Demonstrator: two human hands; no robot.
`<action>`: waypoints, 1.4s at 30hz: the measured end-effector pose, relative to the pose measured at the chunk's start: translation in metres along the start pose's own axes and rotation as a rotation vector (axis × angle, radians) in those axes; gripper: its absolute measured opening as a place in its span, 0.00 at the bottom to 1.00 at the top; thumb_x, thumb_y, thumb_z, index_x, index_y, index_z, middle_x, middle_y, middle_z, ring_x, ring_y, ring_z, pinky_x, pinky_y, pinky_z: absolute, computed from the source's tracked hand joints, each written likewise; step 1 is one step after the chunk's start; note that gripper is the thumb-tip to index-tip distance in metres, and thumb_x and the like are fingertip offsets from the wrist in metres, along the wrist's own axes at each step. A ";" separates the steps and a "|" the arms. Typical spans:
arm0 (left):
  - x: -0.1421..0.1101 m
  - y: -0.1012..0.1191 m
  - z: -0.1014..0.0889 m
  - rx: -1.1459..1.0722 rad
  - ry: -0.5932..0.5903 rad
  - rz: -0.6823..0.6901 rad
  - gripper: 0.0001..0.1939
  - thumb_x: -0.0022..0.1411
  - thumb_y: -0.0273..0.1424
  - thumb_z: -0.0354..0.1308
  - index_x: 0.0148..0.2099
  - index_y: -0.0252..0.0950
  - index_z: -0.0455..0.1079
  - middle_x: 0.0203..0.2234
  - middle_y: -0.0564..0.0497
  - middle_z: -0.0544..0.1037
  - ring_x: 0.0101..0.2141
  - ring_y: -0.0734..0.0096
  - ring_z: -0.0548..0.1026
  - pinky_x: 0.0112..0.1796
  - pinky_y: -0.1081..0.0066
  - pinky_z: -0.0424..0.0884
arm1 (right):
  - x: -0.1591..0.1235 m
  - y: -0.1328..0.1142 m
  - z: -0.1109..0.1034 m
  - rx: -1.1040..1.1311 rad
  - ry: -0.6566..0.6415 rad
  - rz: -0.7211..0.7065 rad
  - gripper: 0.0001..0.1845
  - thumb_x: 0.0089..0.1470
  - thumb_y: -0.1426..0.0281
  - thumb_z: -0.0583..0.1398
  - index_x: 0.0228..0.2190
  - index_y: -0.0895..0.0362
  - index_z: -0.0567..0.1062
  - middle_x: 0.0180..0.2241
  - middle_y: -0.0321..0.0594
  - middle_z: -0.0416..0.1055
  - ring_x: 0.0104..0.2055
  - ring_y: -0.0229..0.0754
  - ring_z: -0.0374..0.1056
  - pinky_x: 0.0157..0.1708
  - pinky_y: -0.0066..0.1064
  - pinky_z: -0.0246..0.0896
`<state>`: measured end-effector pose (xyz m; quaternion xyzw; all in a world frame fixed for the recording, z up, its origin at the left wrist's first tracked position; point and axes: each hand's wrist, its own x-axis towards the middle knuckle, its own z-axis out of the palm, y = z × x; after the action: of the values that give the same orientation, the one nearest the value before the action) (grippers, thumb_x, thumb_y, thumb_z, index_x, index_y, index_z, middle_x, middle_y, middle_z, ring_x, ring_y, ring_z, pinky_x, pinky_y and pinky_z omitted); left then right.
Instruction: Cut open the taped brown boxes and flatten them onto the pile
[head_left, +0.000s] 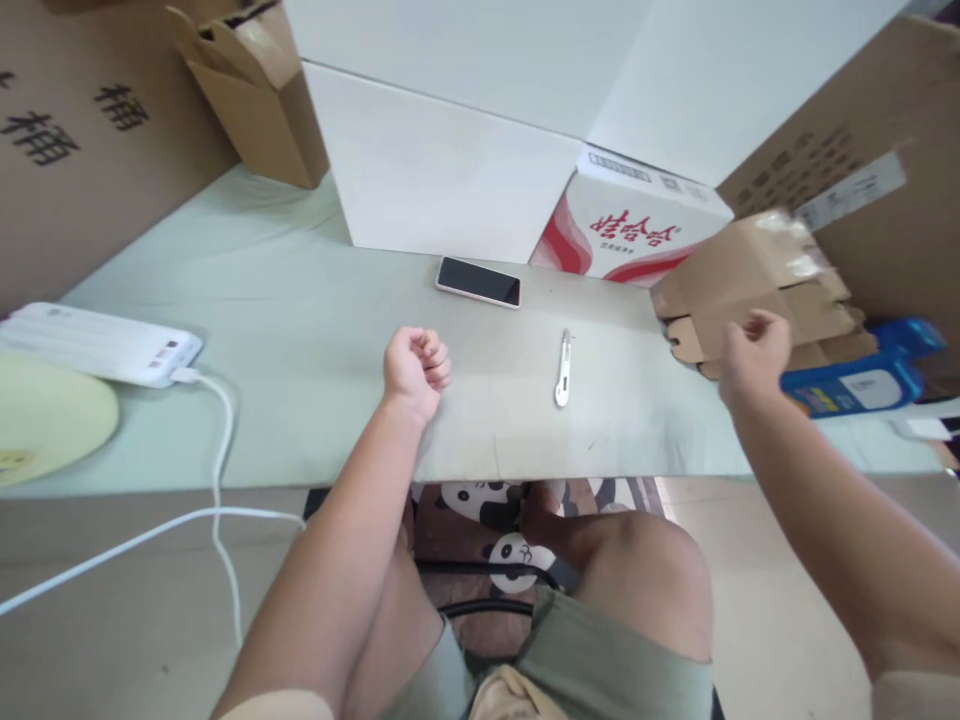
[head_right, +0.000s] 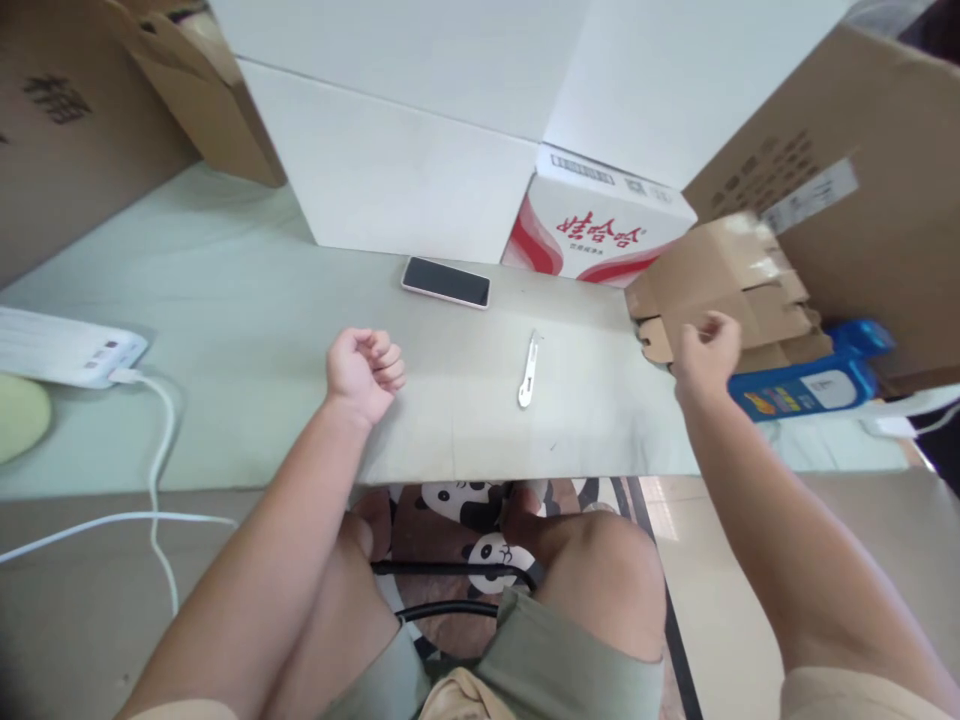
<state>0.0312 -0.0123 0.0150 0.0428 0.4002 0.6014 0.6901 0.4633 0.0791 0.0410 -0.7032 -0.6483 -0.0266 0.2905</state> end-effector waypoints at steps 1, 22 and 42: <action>0.001 0.002 -0.001 -0.011 -0.001 -0.006 0.17 0.61 0.31 0.44 0.20 0.39 0.46 0.14 0.60 0.43 0.13 0.80 0.40 0.16 0.76 0.38 | -0.003 -0.020 0.017 0.011 -0.043 -0.011 0.22 0.68 0.62 0.47 0.56 0.54 0.70 0.49 0.58 0.74 0.49 0.56 0.74 0.44 0.53 0.75; 0.006 0.031 -0.027 -0.164 0.039 -0.011 0.18 0.63 0.29 0.44 0.20 0.39 0.48 0.15 0.61 0.43 0.14 0.82 0.39 0.16 0.78 0.36 | 0.062 -0.270 0.192 -0.312 -0.900 -0.603 0.37 0.47 0.57 0.72 0.54 0.64 0.77 0.56 0.58 0.75 0.58 0.62 0.71 0.60 0.47 0.66; 0.020 0.031 -0.045 -0.220 0.127 0.235 0.19 0.67 0.34 0.42 0.23 0.39 0.45 0.15 0.58 0.43 0.15 0.77 0.44 0.17 0.73 0.45 | -0.066 -0.473 0.150 0.172 -0.698 -0.952 0.29 0.61 0.74 0.60 0.63 0.53 0.68 0.75 0.48 0.47 0.66 0.52 0.66 0.61 0.44 0.68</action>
<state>-0.0213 -0.0060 -0.0089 -0.0247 0.3669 0.7196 0.5890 -0.0364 0.0817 0.0657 -0.2764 -0.9492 0.1315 0.0725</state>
